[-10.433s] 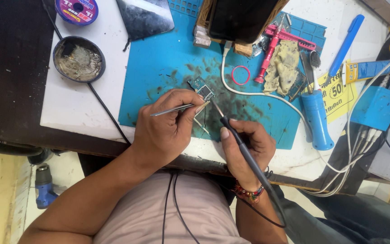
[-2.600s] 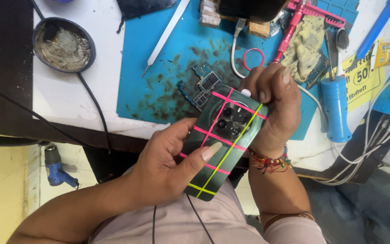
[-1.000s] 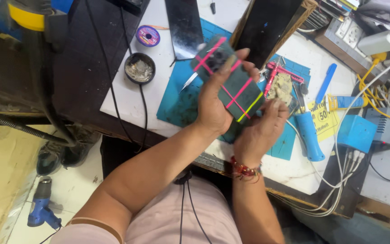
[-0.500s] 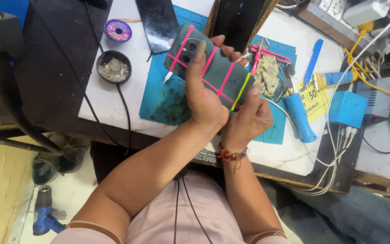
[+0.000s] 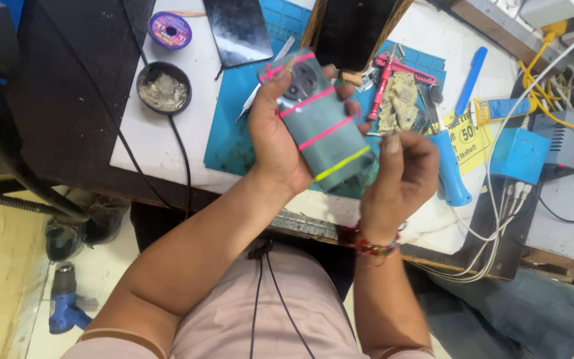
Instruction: The person solders a small electronic component on a circuit board using a soldering iron and tweezers. They then pick up a smartphone, remove rubber bands, and use a blue plastic tool to pry at the back cover before returning to soldering the circuit board.
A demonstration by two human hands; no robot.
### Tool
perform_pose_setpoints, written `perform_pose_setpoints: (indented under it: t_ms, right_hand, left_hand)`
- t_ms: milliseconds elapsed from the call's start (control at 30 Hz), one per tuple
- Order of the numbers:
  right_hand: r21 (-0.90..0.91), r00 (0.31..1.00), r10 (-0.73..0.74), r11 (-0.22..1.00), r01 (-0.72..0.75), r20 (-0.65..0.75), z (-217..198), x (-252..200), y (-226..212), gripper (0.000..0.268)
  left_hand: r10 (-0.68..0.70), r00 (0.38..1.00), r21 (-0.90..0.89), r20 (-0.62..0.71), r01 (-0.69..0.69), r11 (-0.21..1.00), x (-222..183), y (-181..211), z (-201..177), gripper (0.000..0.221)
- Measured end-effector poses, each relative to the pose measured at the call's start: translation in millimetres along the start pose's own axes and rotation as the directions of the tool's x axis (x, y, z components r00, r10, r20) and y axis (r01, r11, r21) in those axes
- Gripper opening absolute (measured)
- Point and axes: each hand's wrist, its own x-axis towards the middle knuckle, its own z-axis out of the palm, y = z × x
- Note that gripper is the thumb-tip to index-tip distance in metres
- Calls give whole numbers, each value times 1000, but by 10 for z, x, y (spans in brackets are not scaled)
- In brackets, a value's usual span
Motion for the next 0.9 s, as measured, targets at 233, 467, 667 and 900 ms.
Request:
perform_pose_setpoints:
  t_ms: [233, 467, 667, 900]
  right_hand:
    - [-139, 897, 255, 966, -218, 361, -87, 554, -242, 22]
    - [-313, 320, 164, 808, 499, 933, -111, 1122, 149, 26]
    - [-607, 206, 573, 771, 191, 793, -99, 1065, 323, 35]
    - [-560, 600, 696, 700, -444, 394, -229, 964, 300, 41]
  left_hand:
    - [-367, 929, -12, 43, 368, 930, -191, -28, 41, 87]
    - [-652, 758, 371, -28, 613, 697, -204, -51, -52, 95]
    - [-719, 692, 457, -64, 661, 596, -278, 13, -56, 95]
    - [-743, 663, 365, -90, 716, 595, -337, 21, -192, 97]
